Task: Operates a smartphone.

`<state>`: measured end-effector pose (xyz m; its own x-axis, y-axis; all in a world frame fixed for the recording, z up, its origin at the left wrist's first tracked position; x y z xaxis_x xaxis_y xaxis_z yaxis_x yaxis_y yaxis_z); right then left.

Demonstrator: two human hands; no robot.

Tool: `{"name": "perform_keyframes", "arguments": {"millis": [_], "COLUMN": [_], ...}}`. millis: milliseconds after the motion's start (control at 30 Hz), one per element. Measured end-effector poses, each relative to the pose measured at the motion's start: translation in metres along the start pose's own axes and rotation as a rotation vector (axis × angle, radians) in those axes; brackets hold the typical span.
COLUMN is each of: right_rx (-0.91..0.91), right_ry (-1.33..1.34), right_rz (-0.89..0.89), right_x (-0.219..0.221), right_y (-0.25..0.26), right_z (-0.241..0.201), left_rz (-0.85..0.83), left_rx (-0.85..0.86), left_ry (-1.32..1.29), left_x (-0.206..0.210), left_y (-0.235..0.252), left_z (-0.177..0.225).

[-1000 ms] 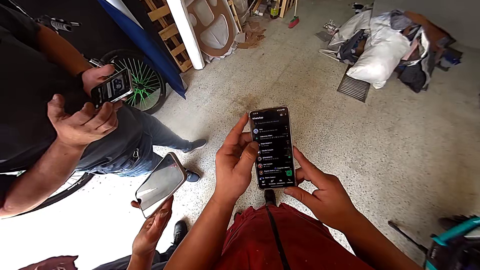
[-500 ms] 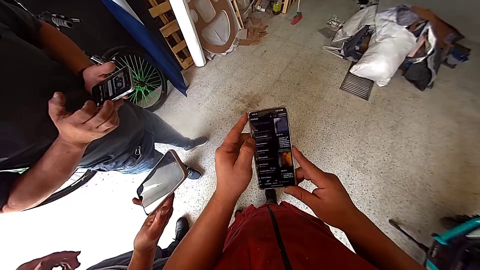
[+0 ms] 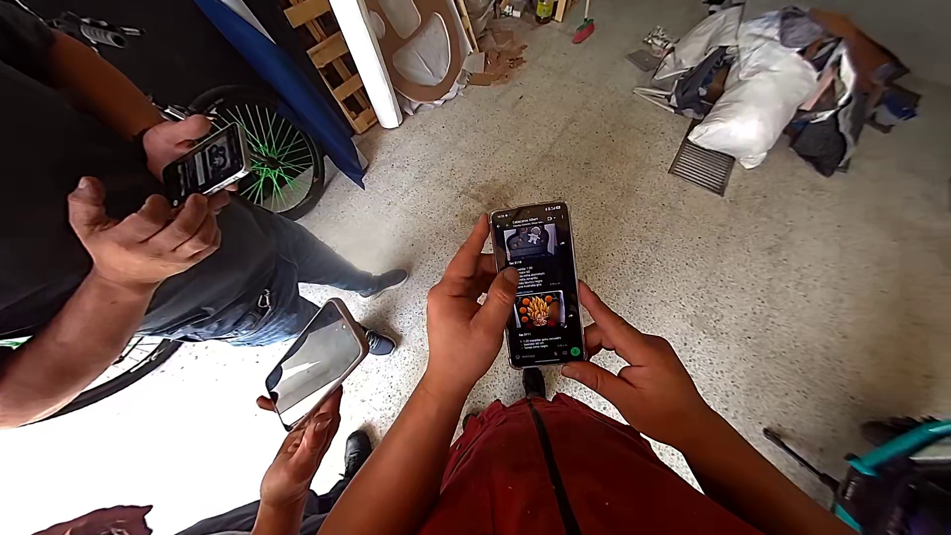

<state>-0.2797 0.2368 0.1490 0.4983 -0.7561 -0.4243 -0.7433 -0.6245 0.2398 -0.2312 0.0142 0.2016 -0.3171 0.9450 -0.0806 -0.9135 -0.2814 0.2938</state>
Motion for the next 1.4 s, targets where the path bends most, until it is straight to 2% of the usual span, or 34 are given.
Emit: {"name": "perform_keyframes", "arguments": {"millis": [167, 300, 400, 567, 633, 767, 1200, 1333, 1400], "right_rx": [0.002, 0.002, 0.000, -0.005, -0.009, -0.010, 0.001, 0.003, -0.005], "right_ry": [-0.003, 0.007, 0.017, 0.016, 0.016, 0.008, 0.012, 0.022, 0.026], "right_rz": [-0.001, 0.007, 0.013, 0.019, 0.018, 0.016, 0.013, 0.021, 0.021], "right_x": [-0.002, -0.003, -0.005, -0.005, -0.005, -0.006, -0.006, -0.008, -0.009], "right_y": [0.005, 0.007, 0.008, 0.010, 0.010, 0.010, 0.010, 0.010, 0.009], "right_z": [-0.001, -0.002, -0.002, -0.002, -0.002, -0.002, -0.001, 0.000, 0.000], "left_rz": [-0.086, -0.121, -0.183, -0.181, -0.198, -0.222, -0.136, -0.292, -0.307], "left_rx": [0.004, 0.081, 0.066, 0.062, 0.067, -0.015, -0.077, 0.052, 0.067], "left_ry": [-0.028, -0.107, -0.132, -0.167, -0.177, -0.055, -0.016, -0.153, -0.192], "left_x": [-0.002, 0.002, 0.004, 0.005, 0.003, -0.005, 0.002, 0.004, 0.007], "left_y": [0.002, 0.009, 0.016, 0.019, 0.017, 0.008, 0.010, 0.013, 0.016], "left_z": [-0.001, -0.028, -0.032, -0.038, -0.033, 0.001, 0.014, -0.032, -0.039]}}
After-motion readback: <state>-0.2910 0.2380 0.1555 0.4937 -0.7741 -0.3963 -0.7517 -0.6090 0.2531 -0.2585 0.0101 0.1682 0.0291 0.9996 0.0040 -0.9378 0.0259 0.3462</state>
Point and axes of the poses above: each hand's wrist, its own y-axis towards the middle knuckle, its own x-axis out of the palm, z = x × y, the point moved 2 cm from there along y, towards the middle knuckle, and after that the axes turned 1 degree about x, right-handed, at the moved point
